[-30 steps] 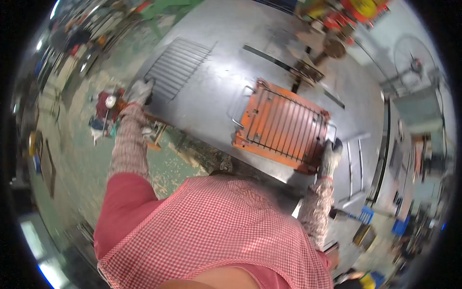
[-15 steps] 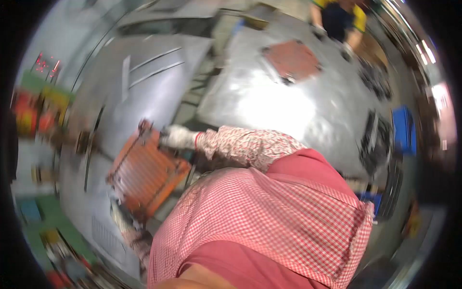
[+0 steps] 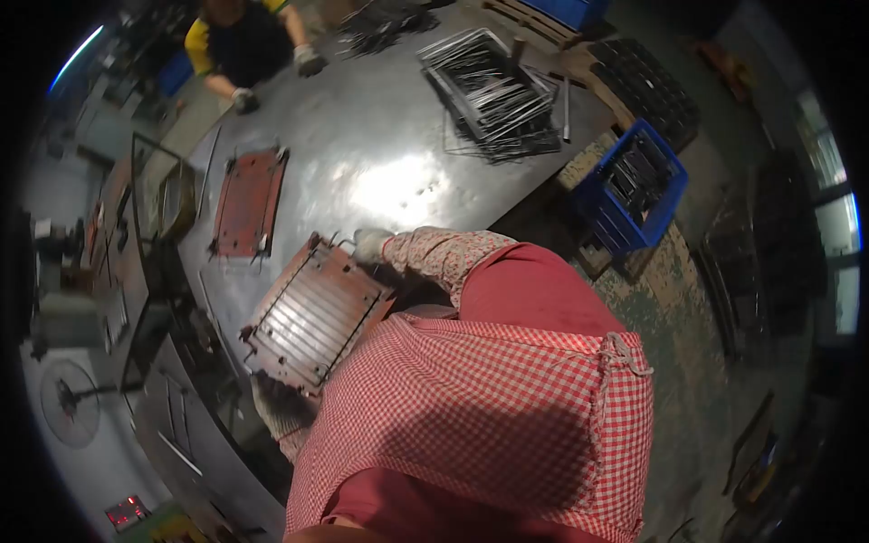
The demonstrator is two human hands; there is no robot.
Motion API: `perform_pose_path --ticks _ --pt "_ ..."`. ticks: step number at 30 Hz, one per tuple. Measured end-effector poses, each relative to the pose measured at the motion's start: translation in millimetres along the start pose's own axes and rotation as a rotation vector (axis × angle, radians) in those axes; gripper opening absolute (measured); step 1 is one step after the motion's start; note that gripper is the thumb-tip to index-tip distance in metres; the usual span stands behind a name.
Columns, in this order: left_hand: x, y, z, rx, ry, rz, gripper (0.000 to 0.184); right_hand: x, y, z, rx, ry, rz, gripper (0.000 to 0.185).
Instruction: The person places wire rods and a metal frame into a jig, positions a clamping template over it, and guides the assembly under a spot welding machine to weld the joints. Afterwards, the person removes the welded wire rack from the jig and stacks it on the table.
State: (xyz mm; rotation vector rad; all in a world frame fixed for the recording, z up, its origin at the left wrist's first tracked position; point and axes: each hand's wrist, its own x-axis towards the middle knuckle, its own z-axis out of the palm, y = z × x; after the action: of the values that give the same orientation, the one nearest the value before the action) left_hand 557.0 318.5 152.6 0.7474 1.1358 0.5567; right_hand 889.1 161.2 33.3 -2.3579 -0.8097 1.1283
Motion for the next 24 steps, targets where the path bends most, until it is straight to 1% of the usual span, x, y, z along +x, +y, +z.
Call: perform_pose_path --ticks 1,3,4,5,6,7,8,9,10,11,12,13,14,15,17,18,19,20,21,22,23,24 --pt "16.9 3.7 7.4 0.028 -0.040 -0.055 0.025 -3.0 7.9 -12.3 -0.057 0.045 0.000 0.052" --pt "62.0 -9.7 -2.9 -0.141 -0.277 -0.086 0.023 -11.9 28.3 -26.4 -0.020 0.377 0.029 0.050" --pt "73.8 -10.0 -5.1 -0.174 -0.306 -0.113 0.022 -24.8 38.8 -42.6 0.040 0.607 0.029 0.048" --pt "89.4 -13.8 -20.7 -0.224 -0.426 -0.146 0.020 -59.0 38.0 -68.8 -0.073 0.762 0.062 0.057" --pt "79.5 -4.4 -2.9 -0.119 -0.303 -0.165 0.020 -82.6 68.3 -100.9 0.003 0.800 0.222 0.069" --pt "82.8 -4.9 1.7 -0.062 -0.189 -0.185 0.019 -121.6 69.4 -128.0 0.094 0.765 0.386 0.078" --pt "89.6 -5.1 1.7 -0.011 -0.211 -0.236 0.018 -100.1 126.9 -124.9 -0.339 1.173 0.479 0.074" --pt "114.5 -15.3 2.7 -0.037 -0.225 -0.281 0.021 -128.2 124.9 -150.9 -0.175 0.979 0.705 0.075" --pt "138.1 -26.4 -2.0 -0.011 -0.296 -0.265 0.021 -141.6 142.8 -160.1 -0.245 1.162 0.689 0.076" --pt "152.8 -35.1 -5.8 0.013 -0.359 -0.246 0.022 -165.7 141.0 -173.7 -0.115 1.225 0.745 0.074" --pt "157.5 -39.3 -1.2 0.087 -0.347 -0.250 0.022 -176.9 150.6 -179.0 -0.041 1.239 0.734 0.066" --pt "165.1 -43.4 8.4 0.163 -0.334 -0.258 0.022 -171.7 172.5 -188.7 0.005 1.121 0.754 0.057" --pt "182.8 -55.4 9.2 0.139 -0.384 -0.210 0.018 -173.4 177.5 -192.0 -0.024 1.001 0.738 0.053" --pt "178.5 -53.8 20.5 0.127 -0.374 -0.211 0.018 -162.7 199.3 -192.7 -0.075 0.989 0.759 0.047" --pt "154.4 -50.2 34.1 0.321 -0.232 -0.046 0.014 -169.1 207.5 -190.3 -0.105 1.002 0.737 0.042" --pt "162.2 -52.5 24.1 0.307 -0.296 -0.060 0.012 -173.5 203.4 -187.8 -0.117 0.990 0.733 0.042" --pt "167.5 -55.1 17.9 0.299 -0.285 -0.068 0.012 -180.4 195.2 -188.4 -0.111 1.035 0.718 0.039" --pt "171.3 -56.9 10.8 0.284 -0.321 -0.062 0.011 -187.8 184.2 -188.5 -0.105 1.076 0.705 0.037" --pt "173.0 -59.2 7.6 0.270 -0.359 -0.053 0.011 -194.4 171.5 -189.2 -0.114 1.066 0.702 0.037" --pt "162.7 -56.2 14.0 0.294 -0.289 -0.036 0.011 -200.5 156.5 -192.2 -0.130 1.120 0.739 0.038" --pt "158.1 -53.5 16.3 0.286 -0.284 -0.041 0.011 -202.6 147.9 -194.4 -0.147 1.179 0.776 0.039" --pt "155.7 -52.7 19.6 0.300 -0.274 -0.032 0.010 -199.3 152.2 -195.3 -0.291 1.361 0.683 0.037"
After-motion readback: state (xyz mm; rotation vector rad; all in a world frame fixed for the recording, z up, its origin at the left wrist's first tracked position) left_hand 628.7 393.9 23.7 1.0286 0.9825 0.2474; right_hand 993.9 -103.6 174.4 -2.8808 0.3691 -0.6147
